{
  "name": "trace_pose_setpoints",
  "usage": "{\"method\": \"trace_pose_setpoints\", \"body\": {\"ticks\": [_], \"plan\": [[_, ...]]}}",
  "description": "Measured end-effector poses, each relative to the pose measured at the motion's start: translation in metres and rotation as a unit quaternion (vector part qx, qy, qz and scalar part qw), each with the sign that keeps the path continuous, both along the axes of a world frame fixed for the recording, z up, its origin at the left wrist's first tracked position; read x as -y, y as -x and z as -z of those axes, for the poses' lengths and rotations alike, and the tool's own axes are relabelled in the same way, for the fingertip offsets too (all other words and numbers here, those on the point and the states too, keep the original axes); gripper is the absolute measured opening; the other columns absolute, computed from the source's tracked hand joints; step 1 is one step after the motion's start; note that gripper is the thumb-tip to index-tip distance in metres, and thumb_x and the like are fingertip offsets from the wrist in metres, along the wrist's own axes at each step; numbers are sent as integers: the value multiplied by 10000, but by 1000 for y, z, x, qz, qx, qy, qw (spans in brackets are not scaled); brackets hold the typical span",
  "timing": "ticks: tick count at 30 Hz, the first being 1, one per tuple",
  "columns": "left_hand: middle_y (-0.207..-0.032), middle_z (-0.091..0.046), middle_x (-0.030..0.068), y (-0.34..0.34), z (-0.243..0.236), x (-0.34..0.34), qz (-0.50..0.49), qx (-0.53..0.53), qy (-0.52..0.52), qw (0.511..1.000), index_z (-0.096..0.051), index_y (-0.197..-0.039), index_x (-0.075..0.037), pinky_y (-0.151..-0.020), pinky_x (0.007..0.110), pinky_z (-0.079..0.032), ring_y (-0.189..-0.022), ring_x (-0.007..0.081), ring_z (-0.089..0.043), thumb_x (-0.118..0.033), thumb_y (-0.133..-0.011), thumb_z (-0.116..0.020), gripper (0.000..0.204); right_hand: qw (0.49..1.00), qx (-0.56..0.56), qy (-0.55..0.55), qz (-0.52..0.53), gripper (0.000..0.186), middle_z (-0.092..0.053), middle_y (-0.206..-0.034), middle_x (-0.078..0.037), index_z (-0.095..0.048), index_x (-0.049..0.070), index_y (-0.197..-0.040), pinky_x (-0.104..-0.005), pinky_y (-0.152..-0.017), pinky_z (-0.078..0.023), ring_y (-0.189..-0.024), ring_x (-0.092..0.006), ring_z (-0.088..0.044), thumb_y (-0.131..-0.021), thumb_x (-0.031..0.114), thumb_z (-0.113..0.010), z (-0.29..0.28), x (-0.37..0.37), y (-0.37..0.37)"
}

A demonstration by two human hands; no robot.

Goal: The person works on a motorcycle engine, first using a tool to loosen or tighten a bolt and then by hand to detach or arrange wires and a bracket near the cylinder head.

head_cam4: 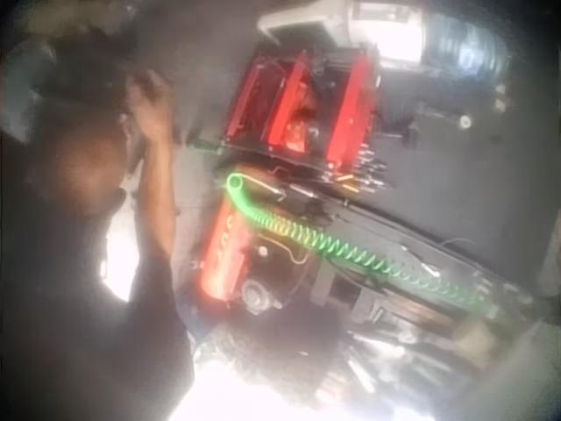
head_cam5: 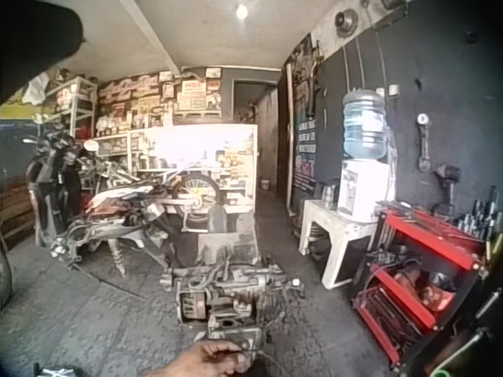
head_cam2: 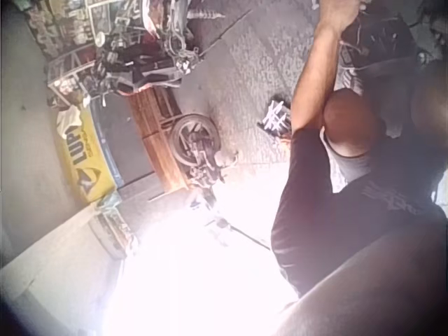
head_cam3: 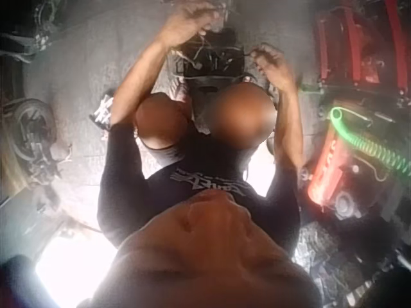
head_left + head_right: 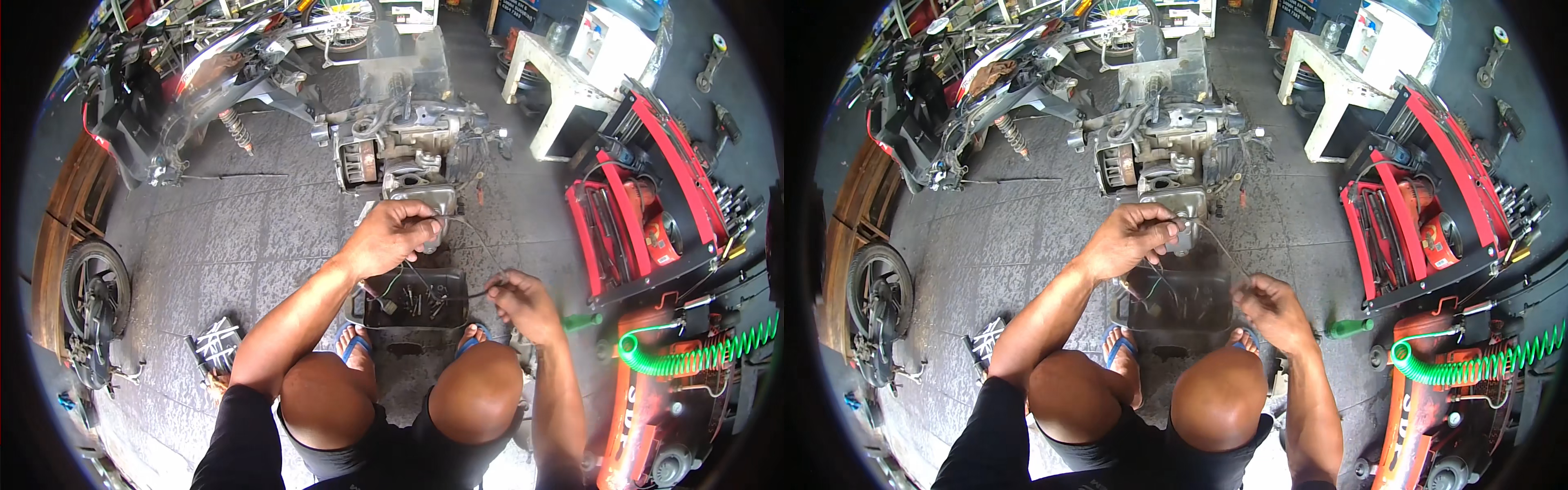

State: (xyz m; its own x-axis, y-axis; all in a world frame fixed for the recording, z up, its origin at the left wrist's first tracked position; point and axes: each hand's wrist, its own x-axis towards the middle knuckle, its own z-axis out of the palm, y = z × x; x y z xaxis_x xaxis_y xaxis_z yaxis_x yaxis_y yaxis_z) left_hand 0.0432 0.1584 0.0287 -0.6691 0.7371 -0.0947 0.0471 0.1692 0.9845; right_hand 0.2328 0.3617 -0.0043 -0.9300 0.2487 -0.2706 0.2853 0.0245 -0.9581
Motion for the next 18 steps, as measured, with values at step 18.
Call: {"method": "trace_pose_setpoints", "body": {"ticks": [18], "plan": [[-766,-683,133,39,30,-6,-333,-300,-19,894,-673,-926,18,-643,336,-513,-672,173,-628,-182,-856,-693,213,983,-60,150,84,122,-666,-819,-21,-642,38,-982,-229,-542,-499,-627,-77,-582,-908,134,-659,87,18,98]]}}
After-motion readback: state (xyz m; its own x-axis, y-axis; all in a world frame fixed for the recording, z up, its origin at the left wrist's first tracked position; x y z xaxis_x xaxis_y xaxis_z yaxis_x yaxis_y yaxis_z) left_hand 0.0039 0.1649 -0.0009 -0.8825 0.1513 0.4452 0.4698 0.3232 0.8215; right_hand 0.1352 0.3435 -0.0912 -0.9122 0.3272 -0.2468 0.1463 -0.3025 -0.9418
